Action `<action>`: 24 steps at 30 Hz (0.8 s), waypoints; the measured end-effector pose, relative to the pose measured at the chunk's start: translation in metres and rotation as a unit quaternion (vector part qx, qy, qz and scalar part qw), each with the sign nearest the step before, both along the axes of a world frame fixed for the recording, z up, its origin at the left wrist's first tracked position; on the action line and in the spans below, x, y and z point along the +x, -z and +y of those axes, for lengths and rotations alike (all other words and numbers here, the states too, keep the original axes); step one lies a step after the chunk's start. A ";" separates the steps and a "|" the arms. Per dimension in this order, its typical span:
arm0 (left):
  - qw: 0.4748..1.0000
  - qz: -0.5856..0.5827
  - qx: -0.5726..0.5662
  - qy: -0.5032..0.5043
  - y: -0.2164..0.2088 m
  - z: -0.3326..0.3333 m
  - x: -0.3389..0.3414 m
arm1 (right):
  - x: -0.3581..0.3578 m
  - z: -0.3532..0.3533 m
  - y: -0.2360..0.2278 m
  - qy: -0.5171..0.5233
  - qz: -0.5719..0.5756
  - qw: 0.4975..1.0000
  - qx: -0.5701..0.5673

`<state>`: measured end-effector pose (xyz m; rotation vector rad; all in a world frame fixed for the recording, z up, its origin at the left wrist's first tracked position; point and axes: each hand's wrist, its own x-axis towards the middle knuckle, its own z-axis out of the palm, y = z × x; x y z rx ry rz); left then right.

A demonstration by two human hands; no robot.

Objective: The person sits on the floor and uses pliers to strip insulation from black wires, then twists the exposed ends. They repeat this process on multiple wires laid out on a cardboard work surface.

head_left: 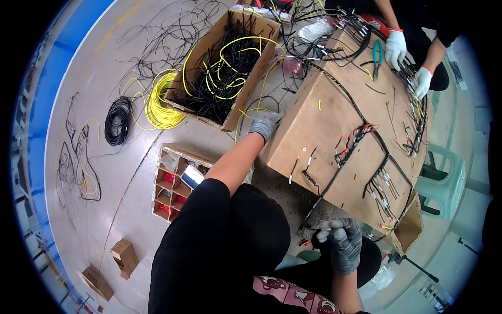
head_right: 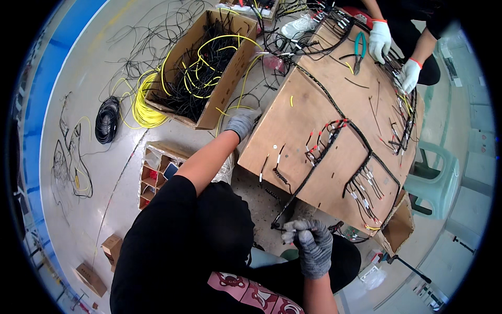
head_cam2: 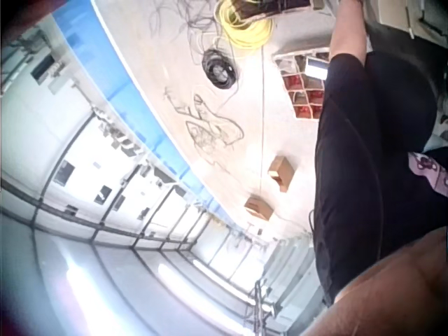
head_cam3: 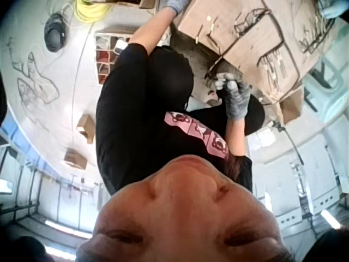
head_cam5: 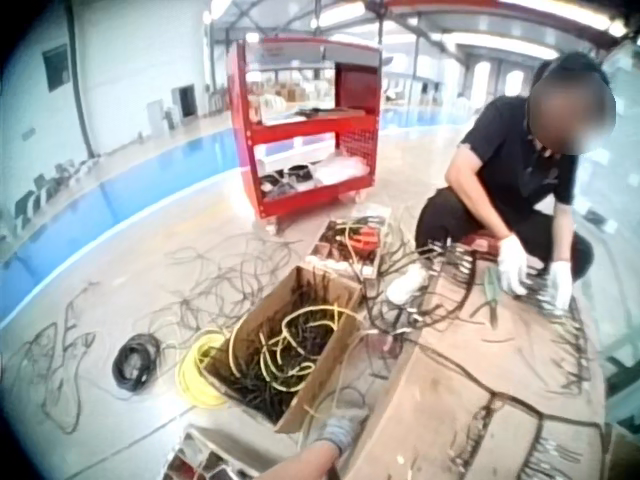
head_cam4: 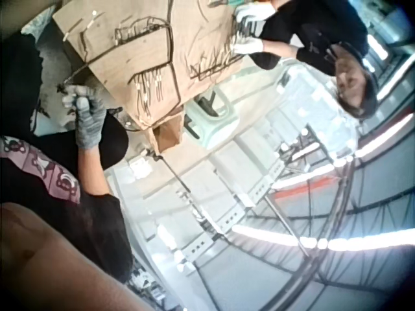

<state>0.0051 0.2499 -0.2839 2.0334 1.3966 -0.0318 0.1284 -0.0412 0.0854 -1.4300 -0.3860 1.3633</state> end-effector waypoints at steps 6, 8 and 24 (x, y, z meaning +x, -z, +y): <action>0.994 0.068 0.076 0.029 -0.043 -0.006 -0.009 | 0.010 -0.002 0.006 0.034 0.032 0.999 -0.005; 0.993 0.094 0.070 0.010 -0.044 -0.009 -0.016 | 0.010 0.000 0.002 0.028 0.029 0.999 -0.002; 0.966 0.014 0.258 0.018 -0.017 -0.013 -0.012 | 0.010 0.001 -0.004 0.030 0.030 0.999 0.002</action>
